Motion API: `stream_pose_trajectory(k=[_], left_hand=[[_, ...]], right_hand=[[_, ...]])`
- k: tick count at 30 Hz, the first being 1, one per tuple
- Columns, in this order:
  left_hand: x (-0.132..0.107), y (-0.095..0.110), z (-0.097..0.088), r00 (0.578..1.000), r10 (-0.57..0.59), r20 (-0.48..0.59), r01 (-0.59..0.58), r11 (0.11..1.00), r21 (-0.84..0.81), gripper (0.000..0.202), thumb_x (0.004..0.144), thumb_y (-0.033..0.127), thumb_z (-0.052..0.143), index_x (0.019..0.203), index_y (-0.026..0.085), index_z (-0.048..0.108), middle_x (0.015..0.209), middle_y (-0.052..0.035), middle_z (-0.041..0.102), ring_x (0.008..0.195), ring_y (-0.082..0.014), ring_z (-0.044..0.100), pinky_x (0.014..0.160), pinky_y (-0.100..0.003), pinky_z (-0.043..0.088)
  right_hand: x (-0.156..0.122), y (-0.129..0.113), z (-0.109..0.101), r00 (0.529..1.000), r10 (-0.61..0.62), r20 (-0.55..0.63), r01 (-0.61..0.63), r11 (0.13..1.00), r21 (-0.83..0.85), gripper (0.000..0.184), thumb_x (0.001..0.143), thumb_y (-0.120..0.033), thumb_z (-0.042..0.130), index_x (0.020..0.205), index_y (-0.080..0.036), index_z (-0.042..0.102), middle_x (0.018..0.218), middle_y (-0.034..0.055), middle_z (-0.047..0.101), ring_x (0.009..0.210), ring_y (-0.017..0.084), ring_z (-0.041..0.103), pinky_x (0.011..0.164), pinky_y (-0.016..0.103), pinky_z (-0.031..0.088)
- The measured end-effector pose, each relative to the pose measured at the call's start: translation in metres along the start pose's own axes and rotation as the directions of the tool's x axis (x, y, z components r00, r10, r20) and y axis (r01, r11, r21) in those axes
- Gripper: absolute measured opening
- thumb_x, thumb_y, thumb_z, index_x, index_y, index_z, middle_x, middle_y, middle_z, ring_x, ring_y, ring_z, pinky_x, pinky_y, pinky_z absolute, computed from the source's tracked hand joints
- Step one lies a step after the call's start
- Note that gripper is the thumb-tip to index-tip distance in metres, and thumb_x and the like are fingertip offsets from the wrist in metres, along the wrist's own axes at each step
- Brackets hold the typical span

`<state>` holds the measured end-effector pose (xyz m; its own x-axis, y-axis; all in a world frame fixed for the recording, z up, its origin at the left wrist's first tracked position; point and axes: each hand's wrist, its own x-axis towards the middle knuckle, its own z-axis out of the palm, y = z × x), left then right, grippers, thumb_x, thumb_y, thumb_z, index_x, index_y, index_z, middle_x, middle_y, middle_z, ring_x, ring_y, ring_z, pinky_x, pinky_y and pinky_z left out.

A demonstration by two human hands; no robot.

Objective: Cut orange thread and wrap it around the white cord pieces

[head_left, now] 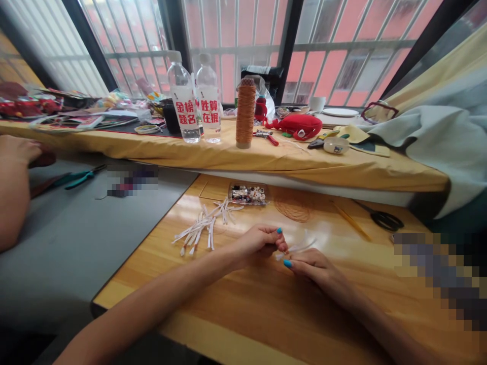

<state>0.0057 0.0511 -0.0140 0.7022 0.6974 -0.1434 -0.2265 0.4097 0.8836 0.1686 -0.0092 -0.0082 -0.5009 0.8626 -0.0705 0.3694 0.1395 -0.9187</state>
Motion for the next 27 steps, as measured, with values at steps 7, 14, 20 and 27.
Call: stream_pose_trajectory(k=[7,14,20,27], left_hand=[[0.002,0.018,-0.012,0.999,0.049,-0.013,-0.051,0.987,-0.152,0.019,0.068,0.019,0.053,0.061,0.014,0.036,0.05,0.0067,0.035,0.033,0.0012,0.019,0.037,-0.015,0.008],[-0.007,0.012,0.004,0.991,-0.019,0.129,0.036,0.99,-0.135,0.019,0.077,0.026,0.049,0.066,0.012,0.042,0.057,0.0043,0.042,0.033,0.0015,0.023,0.037,-0.014,0.015],[-0.005,0.013,0.002,0.997,0.07,0.032,-0.065,0.989,-0.132,0.013,0.072,0.022,0.053,0.068,0.011,0.046,0.067,0.0011,0.051,0.034,0.0017,0.026,0.039,-0.015,0.017],[-0.003,0.009,0.002,0.999,0.05,0.005,-0.05,0.985,0.164,0.023,0.076,0.033,0.047,0.072,0.011,0.052,0.049,0.0052,0.04,0.036,-0.0022,0.022,0.038,-0.017,0.017]], right_hand=[[-0.002,-0.001,-0.009,0.966,-0.073,-0.249,0.036,0.988,-0.147,0.041,0.084,-0.043,0.032,0.051,-0.019,0.039,0.046,-0.0035,0.037,0.043,0.009,0.034,0.042,0.022,0.028],[0.01,0.0,-0.002,0.871,-0.336,-0.358,0.119,0.852,-0.509,0.045,0.073,-0.042,0.054,0.111,-0.019,0.047,0.098,0.0091,0.058,0.092,0.022,0.051,0.079,0.036,0.04],[0.01,-0.006,0.008,0.948,0.058,-0.312,-0.064,0.998,-0.011,0.04,0.08,-0.041,0.041,0.11,-0.018,0.051,0.077,0.0029,0.061,0.067,0.015,0.055,0.063,0.027,0.044],[0.014,-0.007,0.01,0.979,0.065,-0.195,-0.041,0.992,0.122,0.027,0.075,-0.038,0.048,0.084,-0.016,0.06,0.075,0.0023,0.061,0.07,0.015,0.055,0.065,0.026,0.043]])
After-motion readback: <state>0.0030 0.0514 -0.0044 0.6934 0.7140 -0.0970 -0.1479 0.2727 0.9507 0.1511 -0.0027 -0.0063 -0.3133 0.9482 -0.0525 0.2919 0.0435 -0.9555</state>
